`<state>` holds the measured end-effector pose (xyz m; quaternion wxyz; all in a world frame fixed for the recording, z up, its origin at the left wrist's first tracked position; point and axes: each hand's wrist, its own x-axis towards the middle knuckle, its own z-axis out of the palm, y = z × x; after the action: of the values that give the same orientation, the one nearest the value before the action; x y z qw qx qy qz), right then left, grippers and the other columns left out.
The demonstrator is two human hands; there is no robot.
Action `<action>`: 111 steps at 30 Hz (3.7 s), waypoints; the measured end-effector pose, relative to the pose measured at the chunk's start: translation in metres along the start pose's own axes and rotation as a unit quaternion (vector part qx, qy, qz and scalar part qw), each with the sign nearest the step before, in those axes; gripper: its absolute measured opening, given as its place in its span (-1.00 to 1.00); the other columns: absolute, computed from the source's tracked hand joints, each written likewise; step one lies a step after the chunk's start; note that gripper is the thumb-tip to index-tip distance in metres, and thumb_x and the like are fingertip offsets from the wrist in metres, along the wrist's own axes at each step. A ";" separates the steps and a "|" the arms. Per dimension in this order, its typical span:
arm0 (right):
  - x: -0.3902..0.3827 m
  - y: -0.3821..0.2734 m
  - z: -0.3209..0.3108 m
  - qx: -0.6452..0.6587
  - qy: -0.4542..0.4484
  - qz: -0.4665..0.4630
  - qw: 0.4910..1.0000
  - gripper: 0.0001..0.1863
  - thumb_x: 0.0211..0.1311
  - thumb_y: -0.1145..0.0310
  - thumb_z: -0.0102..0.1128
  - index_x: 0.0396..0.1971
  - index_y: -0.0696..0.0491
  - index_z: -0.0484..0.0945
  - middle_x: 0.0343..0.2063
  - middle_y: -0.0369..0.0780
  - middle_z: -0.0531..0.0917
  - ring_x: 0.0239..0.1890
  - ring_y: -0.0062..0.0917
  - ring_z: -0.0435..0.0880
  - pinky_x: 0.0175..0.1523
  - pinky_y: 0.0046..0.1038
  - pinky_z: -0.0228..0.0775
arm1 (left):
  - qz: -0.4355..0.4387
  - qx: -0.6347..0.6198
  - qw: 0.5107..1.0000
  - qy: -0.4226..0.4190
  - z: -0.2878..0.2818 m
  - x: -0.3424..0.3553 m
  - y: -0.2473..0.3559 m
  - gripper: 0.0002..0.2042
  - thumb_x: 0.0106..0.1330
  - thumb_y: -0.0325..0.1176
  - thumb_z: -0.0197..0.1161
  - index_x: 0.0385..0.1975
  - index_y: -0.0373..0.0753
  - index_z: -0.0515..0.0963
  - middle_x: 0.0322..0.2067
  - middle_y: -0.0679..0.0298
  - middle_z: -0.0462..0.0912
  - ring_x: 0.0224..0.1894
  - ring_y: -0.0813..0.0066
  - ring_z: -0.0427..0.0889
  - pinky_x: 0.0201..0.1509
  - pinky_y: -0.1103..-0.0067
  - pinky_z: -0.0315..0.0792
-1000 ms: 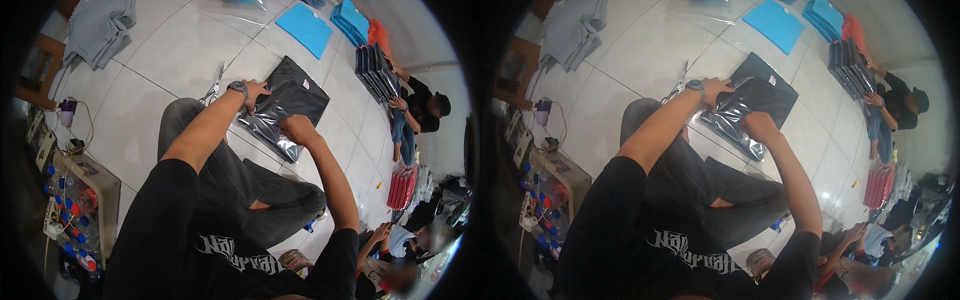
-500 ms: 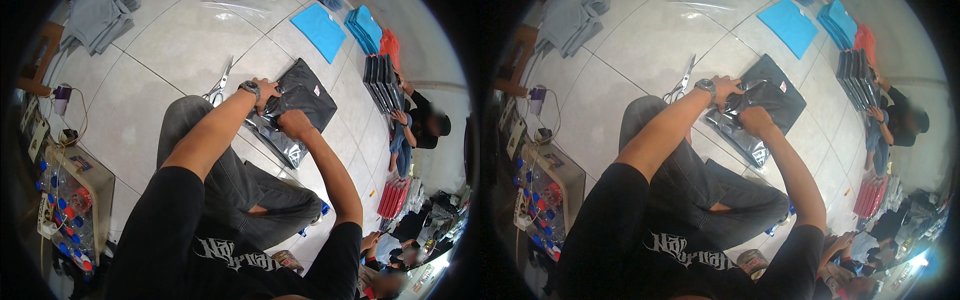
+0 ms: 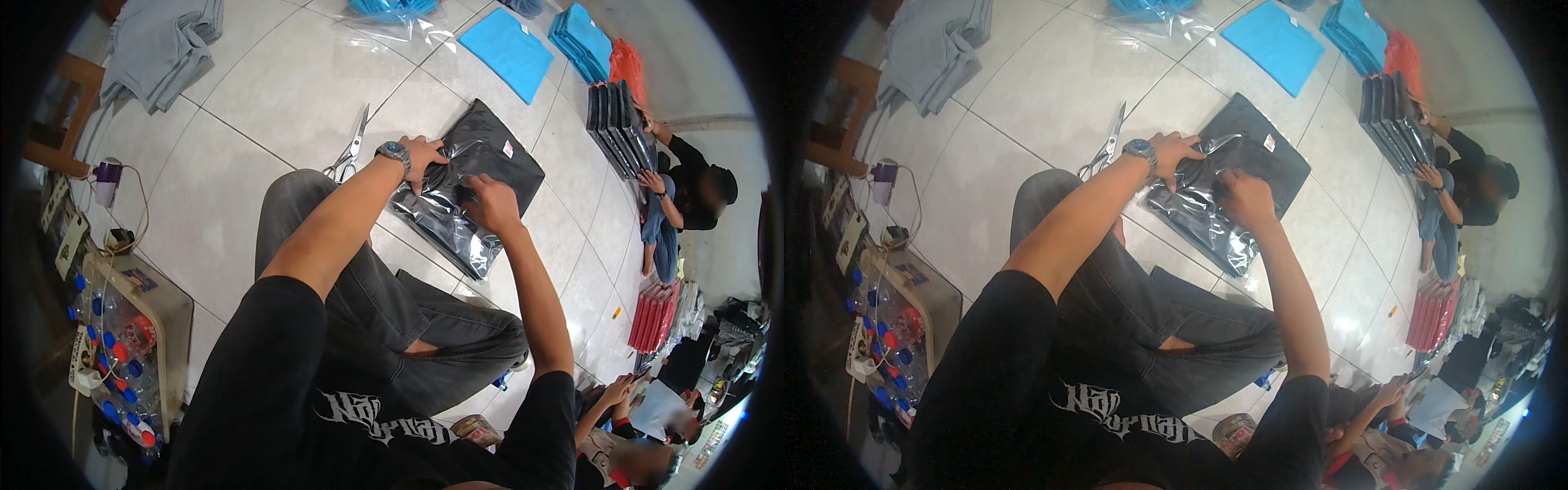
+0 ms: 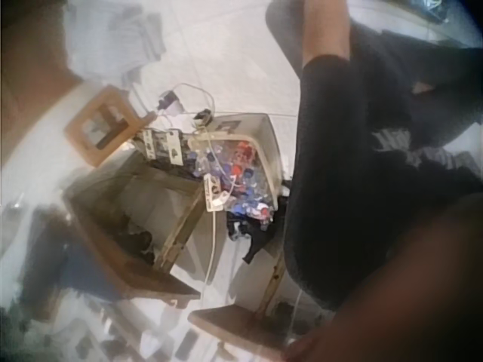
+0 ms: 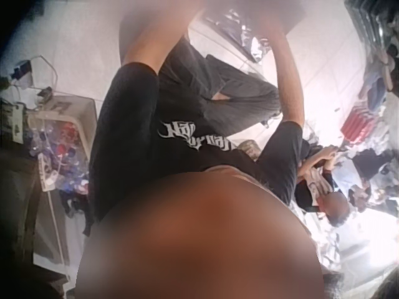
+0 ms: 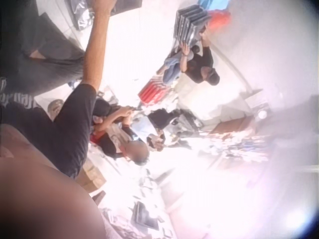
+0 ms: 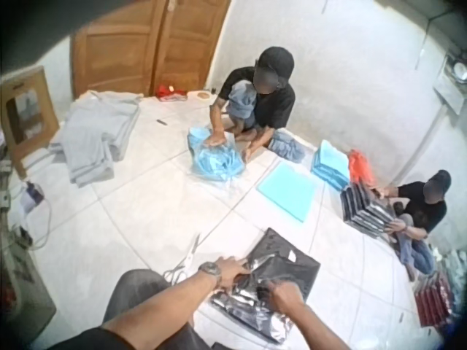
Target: The person sits on the floor and packages folded black garments into clear plastic bags. They seal the bags using a handheld tape dispenser and place the finished packages into a growing stack. Other people are visible in the background performing similar packaging tasks.
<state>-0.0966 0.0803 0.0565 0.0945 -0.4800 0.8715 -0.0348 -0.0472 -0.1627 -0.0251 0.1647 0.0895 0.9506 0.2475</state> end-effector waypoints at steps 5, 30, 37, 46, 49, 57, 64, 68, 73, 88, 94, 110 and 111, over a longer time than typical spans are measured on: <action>-0.048 -0.013 0.040 0.020 0.136 -0.008 0.990 -0.64 0.08 0.48 0.41 -0.06 0.08 0.68 -0.03 -0.13 0.71 0.02 -0.10 0.67 0.04 -0.14 0.58 | 0.005 -0.008 1.000 -0.005 -0.004 -0.003 0.004 0.10 -0.29 -0.19 0.78 0.48 0.25 0.42 0.59 0.27 0.15 0.47 0.07 0.36 0.46 0.18 0.40; -0.499 -0.079 0.164 0.413 0.436 0.633 0.488 -0.68 0.45 0.28 0.31 0.00 0.20 0.67 -0.36 -0.22 0.71 -0.70 -0.68 0.42 -0.60 -0.60 0.26 | -0.372 -0.261 0.891 0.009 0.049 -0.023 -0.013 -0.61 0.27 -0.14 0.57 -0.39 -0.46 0.73 -0.48 -0.05 0.76 -0.53 0.18 0.77 -0.49 0.29 0.66; -0.519 -0.050 0.144 0.562 0.376 0.600 0.429 -0.86 0.47 0.30 0.31 -0.19 0.06 0.64 -0.31 -0.33 0.71 -0.53 -0.72 0.54 -0.37 -0.55 0.58 | -0.447 -0.322 0.823 0.137 0.069 -0.025 -0.003 -0.58 0.12 -0.18 0.68 -0.31 -0.47 0.74 -0.30 -0.01 0.82 -0.33 0.20 0.81 -0.22 0.35 0.68; -0.549 -0.115 0.183 0.705 0.505 0.352 0.353 -0.82 0.52 0.42 0.23 -0.09 0.21 0.51 0.50 0.03 0.29 0.39 -0.24 0.48 0.51 -0.10 0.33 | -0.393 -0.415 0.798 0.191 0.071 -0.023 -0.007 -0.63 0.14 -0.23 0.67 -0.38 -0.47 0.72 -0.36 0.06 0.79 -0.42 0.32 0.71 -0.38 0.36 0.54; -0.547 -0.118 0.189 0.671 0.455 0.458 0.366 -0.88 0.49 0.39 0.28 -0.16 0.12 0.57 0.11 -0.13 0.64 0.13 -0.34 0.66 0.28 -0.25 0.55 | -0.376 -0.431 0.800 0.182 0.073 -0.021 -0.007 -0.64 0.18 -0.21 0.65 -0.40 -0.45 0.72 -0.44 0.11 0.76 -0.53 0.35 0.64 -0.46 0.35 0.47; -0.577 -0.084 0.231 0.419 0.317 0.664 0.532 -0.83 0.35 0.38 0.41 -0.39 0.08 0.60 -0.51 -0.29 0.64 -0.51 -0.64 0.59 -0.40 -0.47 0.53 | -0.327 -0.316 0.878 0.148 0.090 0.002 -0.026 -0.51 0.34 0.11 0.38 -0.41 -0.31 0.80 -0.37 0.06 0.83 -0.24 0.24 0.83 -0.05 0.37 0.62; -0.470 -0.128 0.084 0.339 0.423 0.496 0.678 -0.84 0.37 0.41 0.42 -0.37 0.15 0.63 -0.54 -0.33 0.62 -0.50 -0.69 0.50 -0.36 -0.62 0.33 | -0.356 -0.441 0.805 0.177 0.087 -0.001 -0.003 -0.61 0.22 -0.02 0.53 -0.25 -0.28 0.81 -0.13 0.02 0.82 -0.01 0.06 0.80 0.11 0.31 0.61; -0.318 -0.114 -0.024 0.348 0.319 0.381 0.795 -0.85 0.31 0.42 0.43 -0.34 0.20 0.68 -0.44 -0.29 0.68 -0.32 -0.59 0.62 -0.13 -0.50 0.46 | -0.355 -0.436 0.809 0.171 0.084 0.008 0.006 -0.63 0.19 -0.05 0.54 -0.21 -0.23 0.81 -0.09 0.03 0.82 0.02 0.06 0.80 0.14 0.30 0.62; -0.100 -0.070 -0.042 0.315 0.068 0.117 0.939 -0.77 0.36 0.36 0.41 -0.37 0.23 0.64 -0.51 -0.21 0.66 -0.40 -0.60 0.58 -0.24 -0.45 0.43 | -0.414 -0.488 0.753 0.156 0.075 -0.011 0.013 -0.69 0.16 -0.24 0.58 -0.34 -0.42 0.77 -0.41 0.01 0.82 -0.47 0.30 0.80 -0.40 0.38 0.64; 0.124 -0.004 0.012 -0.013 -0.251 -0.072 0.965 -0.73 0.21 0.17 0.51 -0.32 0.09 0.77 -0.31 -0.11 0.81 -0.25 -0.21 0.79 -0.13 -0.23 0.58 | -0.450 -0.441 0.763 0.146 0.090 -0.001 0.031 -0.75 0.29 -0.27 0.31 -0.47 -0.32 0.78 -0.53 0.10 0.80 -0.44 0.38 0.85 -0.22 0.50 0.71; 0.134 0.005 0.027 -0.035 -0.286 -0.042 0.957 -0.72 0.14 0.16 0.53 -0.31 0.06 0.77 -0.31 -0.13 0.81 -0.20 -0.21 0.79 -0.09 -0.21 0.59 | -0.426 -0.383 0.808 0.137 0.094 0.000 0.034 -0.62 0.33 -0.09 0.23 -0.51 -0.27 0.78 -0.58 0.15 0.79 -0.41 0.36 0.84 -0.14 0.47 0.69; 0.112 0.029 0.033 0.118 -0.172 0.013 0.978 -0.60 -0.05 0.26 0.61 -0.16 0.03 0.76 -0.22 -0.10 0.80 -0.07 -0.14 0.76 0.02 -0.19 0.59 | -0.414 -0.371 0.818 0.146 0.087 -0.001 0.035 -0.58 0.26 0.03 0.48 -0.56 -0.27 0.77 -0.59 0.16 0.77 -0.49 0.32 0.79 -0.26 0.41 0.62; 0.112 0.028 0.033 0.104 -0.163 0.025 0.981 -0.59 -0.07 0.30 0.62 -0.17 0.06 0.74 -0.28 -0.11 0.80 -0.14 -0.19 0.78 -0.04 -0.23 0.59 | -0.415 -0.372 0.816 0.151 0.088 -0.001 0.034 -0.56 0.26 0.04 0.47 -0.56 -0.28 0.77 -0.59 0.16 0.77 -0.49 0.32 0.79 -0.25 0.41 0.62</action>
<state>-0.1712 0.0019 0.0052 0.2856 -0.4451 0.8475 -0.0445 -0.0119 -0.0952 -0.0801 0.1268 -0.4202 0.7459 0.5009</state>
